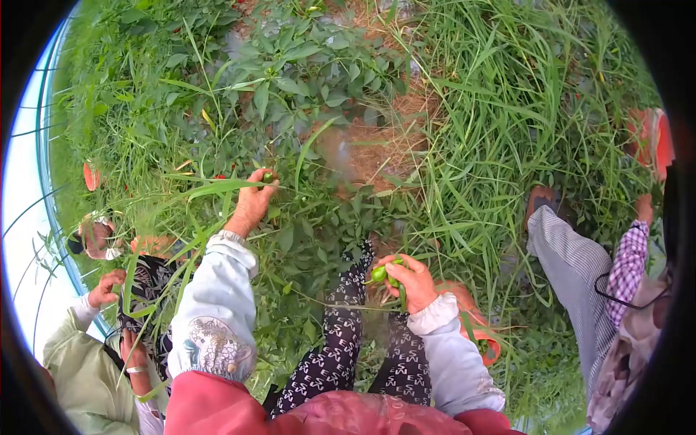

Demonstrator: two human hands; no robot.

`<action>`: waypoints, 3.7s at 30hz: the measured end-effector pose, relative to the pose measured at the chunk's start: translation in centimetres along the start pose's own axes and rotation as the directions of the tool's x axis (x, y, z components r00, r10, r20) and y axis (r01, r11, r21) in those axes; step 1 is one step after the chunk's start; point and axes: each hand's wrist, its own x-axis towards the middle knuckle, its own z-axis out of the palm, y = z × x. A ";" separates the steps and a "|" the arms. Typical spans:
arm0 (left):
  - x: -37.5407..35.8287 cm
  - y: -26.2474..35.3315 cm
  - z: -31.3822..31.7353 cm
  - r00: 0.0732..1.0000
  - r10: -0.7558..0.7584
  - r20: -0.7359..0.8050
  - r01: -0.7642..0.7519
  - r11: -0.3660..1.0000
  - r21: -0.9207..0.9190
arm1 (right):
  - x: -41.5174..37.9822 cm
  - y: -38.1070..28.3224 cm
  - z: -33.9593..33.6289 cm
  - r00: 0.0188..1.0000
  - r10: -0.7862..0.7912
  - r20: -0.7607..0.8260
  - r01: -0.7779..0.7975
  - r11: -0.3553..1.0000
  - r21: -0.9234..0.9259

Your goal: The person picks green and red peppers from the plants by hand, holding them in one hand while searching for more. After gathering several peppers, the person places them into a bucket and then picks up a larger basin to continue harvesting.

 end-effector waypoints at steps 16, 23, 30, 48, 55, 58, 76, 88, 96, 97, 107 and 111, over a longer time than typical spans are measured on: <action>1.5 4.4 0.1 0.989 -0.033 -0.144 -0.023 0.927 -0.374 | 4.2 -3.6 7.1 1.000 -0.009 -0.017 0.010 0.999 0.038; 2.5 9.9 -2.3 0.992 0.116 -0.048 -0.125 0.959 -0.255 | 5.7 -4.5 7.8 0.997 -0.044 -0.056 0.047 0.998 0.050; -4.1 11.0 0.4 0.934 0.167 0.317 -0.215 0.969 0.124 | 5.8 -4.6 7.2 0.995 -0.101 -0.004 0.101 0.991 -0.086; -7.0 18.4 14.0 0.283 0.506 0.815 -0.924 0.370 0.091 | -0.9 -1.4 -3.8 0.932 -0.296 -0.210 0.298 0.954 -0.022; -10.1 20.8 19.3 0.057 0.364 0.930 -0.946 0.316 -0.066 | -5.9 0.5 -6.8 0.907 -0.334 -0.255 0.408 0.846 0.344; -12.1 21.2 21.3 0.026 0.337 0.941 -0.888 0.440 -0.133 | -7.5 2.1 -7.7 0.901 -0.222 -0.373 0.389 0.795 0.466; -18.2 17.3 29.0 0.404 0.152 0.902 -0.671 0.720 0.179 | -11.6 7.9 -10.0 0.641 -0.052 -0.766 0.652 0.564 0.507; -22.9 16.2 30.2 0.324 0.274 0.905 -0.775 0.626 0.088 | -15.0 11.0 -11.1 0.636 0.048 -0.770 0.665 0.472 0.578; -23.7 17.9 31.9 -0.221 0.110 0.969 -0.592 0.774 -0.223 | -18.7 15.0 -14.4 0.855 -0.044 -0.517 0.462 0.521 0.718; -23.8 18.1 32.1 -0.322 -0.009 0.947 -0.548 0.817 -0.179 | -18.8 15.7 -14.5 0.860 -0.038 -0.509 0.441 0.557 0.704; -18.1 18.0 31.6 -0.093 0.104 0.990 -0.784 0.606 -0.137 | -21.0 27.2 -26.1 0.348 0.034 -0.937 0.584 0.774 0.245; -13.2 16.5 30.3 0.101 0.139 0.985 -0.972 0.224 0.068 | -22.4 24.3 -27.4 0.252 0.203 -0.946 0.457 0.837 0.301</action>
